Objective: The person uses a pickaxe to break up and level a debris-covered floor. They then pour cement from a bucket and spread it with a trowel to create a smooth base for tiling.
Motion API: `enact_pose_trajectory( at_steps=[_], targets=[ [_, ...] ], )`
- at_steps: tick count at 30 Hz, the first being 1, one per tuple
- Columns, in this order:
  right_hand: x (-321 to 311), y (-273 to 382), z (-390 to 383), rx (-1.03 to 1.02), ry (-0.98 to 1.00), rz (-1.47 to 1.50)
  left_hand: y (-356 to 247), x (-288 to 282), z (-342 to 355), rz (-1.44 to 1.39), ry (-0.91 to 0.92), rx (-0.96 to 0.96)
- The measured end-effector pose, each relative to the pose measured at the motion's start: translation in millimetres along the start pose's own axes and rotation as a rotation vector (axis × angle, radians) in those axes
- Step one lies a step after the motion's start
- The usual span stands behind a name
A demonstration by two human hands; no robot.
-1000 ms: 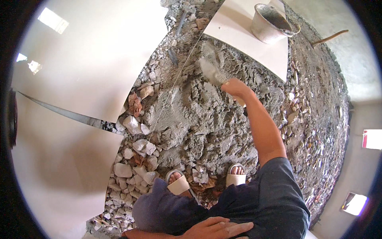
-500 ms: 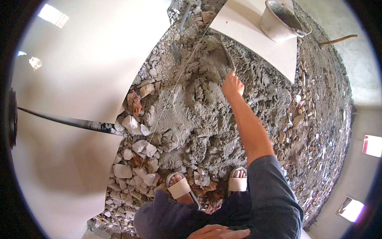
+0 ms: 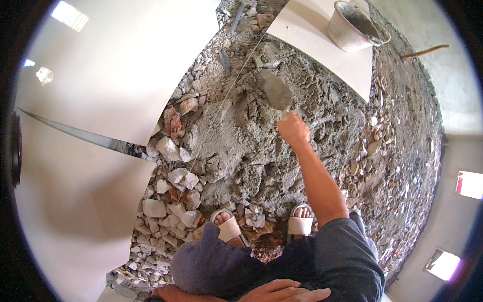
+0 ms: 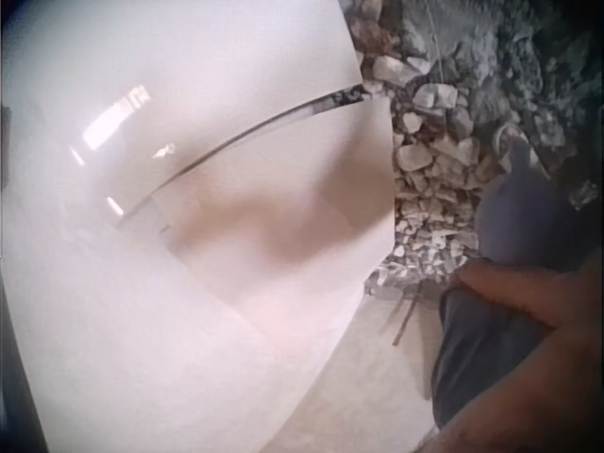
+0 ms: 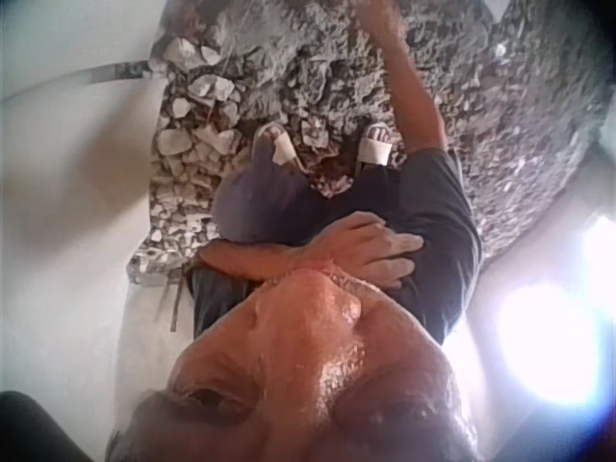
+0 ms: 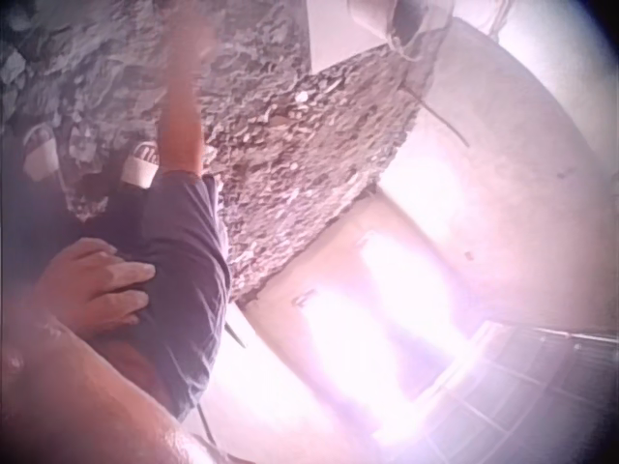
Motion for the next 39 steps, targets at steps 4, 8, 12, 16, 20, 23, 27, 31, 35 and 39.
enact_pose_trajectory(
  at_steps=[4,8,12,16,20,23,27,31,35,39],
  targets=[
    [-46.6,-19.8,12.6,0.133,0.083,0.730,-0.8,1.3,-1.5,0.004,-0.022,0.038],
    [-43.2,13.2,28.3,0.214,0.206,0.974,0.1,3.1,2.2,0.019,-0.019,0.042],
    [-21.6,23.7,47.7,0.022,0.351,0.729,0.5,0.0,5.1,0.032,-0.021,0.038],
    [-38.3,7.1,81.3,-0.113,0.174,0.139,1.1,-5.5,5.1,0.029,-0.043,0.015],
    [-53.2,13.2,91.4,-0.063,0.238,-0.058,1.8,-7.3,6.0,-0.013,-0.068,-0.016],
    [-52.0,18.2,85.3,-0.108,0.252,-0.052,1.8,-7.7,7.0,-0.042,-0.078,-0.028],
    [-50.2,7.5,93.4,-0.121,0.168,-0.064,0.2,-7.7,6.5,-0.067,-0.055,-0.033],
    [-48.9,18.8,113.4,-0.225,0.212,-0.151,-1.7,-5.1,5.2,-0.057,-0.032,-0.048],
    [-49.8,53.0,103.0,-0.126,0.259,-0.066,-2.8,0.0,3.5,-0.021,-0.027,-0.062],
    [-68.1,55.9,76.3,-0.197,0.305,-0.054,-2.8,6.2,2.1,-0.070,-0.069,-0.023]
  ],
)
Point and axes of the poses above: each hand's wrist, its own z-axis towards the middle knuckle, its own x-axis out of the palm, y = z × x, the point moved 1 cm from there along z, towards the middle knuckle, and after that the axes turned 8 degrees about -x, right-handed, at the moved point
